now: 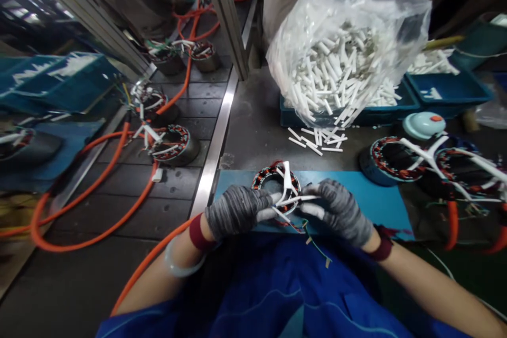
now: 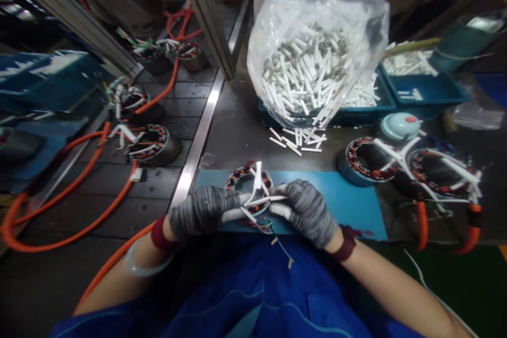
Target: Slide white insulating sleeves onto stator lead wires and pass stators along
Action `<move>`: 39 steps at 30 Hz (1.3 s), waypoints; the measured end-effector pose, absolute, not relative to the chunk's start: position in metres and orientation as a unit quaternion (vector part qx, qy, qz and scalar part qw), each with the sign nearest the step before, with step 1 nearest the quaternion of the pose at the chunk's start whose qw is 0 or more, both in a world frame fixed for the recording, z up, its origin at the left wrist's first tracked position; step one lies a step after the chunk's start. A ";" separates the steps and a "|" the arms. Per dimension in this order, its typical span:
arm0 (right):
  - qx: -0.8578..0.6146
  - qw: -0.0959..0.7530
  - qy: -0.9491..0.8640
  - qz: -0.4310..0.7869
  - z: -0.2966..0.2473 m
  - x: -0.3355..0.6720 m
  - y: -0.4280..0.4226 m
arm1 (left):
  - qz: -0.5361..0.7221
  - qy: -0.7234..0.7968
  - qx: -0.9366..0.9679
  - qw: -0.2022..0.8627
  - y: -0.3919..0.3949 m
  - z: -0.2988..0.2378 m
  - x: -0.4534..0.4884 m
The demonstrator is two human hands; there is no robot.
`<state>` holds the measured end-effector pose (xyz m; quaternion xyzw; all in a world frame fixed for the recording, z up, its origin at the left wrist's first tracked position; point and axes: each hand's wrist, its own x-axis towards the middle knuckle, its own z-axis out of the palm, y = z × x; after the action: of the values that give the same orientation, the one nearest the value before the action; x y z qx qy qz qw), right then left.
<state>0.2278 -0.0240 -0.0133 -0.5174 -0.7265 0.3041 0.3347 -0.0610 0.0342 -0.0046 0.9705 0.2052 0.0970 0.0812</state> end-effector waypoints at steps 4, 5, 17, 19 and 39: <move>-0.585 0.333 -0.717 0.181 -0.015 0.211 -0.046 | 0.101 0.192 0.972 0.086 0.036 -0.006 -0.063; -0.591 0.320 -0.697 0.252 -0.015 0.208 -0.045 | 0.101 0.190 0.972 0.097 0.038 -0.006 -0.063; -0.541 0.284 -0.602 0.515 0.007 0.218 -0.029 | 0.099 0.208 0.970 0.082 0.036 0.003 -0.057; -0.541 0.286 -0.563 0.556 0.008 0.217 -0.027 | 0.091 0.196 0.974 0.065 0.037 0.004 -0.057; -0.425 0.244 -0.579 0.652 -0.005 0.235 -0.003 | 0.070 0.185 0.979 0.044 0.032 0.006 -0.058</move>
<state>0.2348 -0.0033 -0.0047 -0.4245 -0.5786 0.6521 0.2444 -0.0577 0.0324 0.0059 0.9792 0.1853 0.0698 0.0437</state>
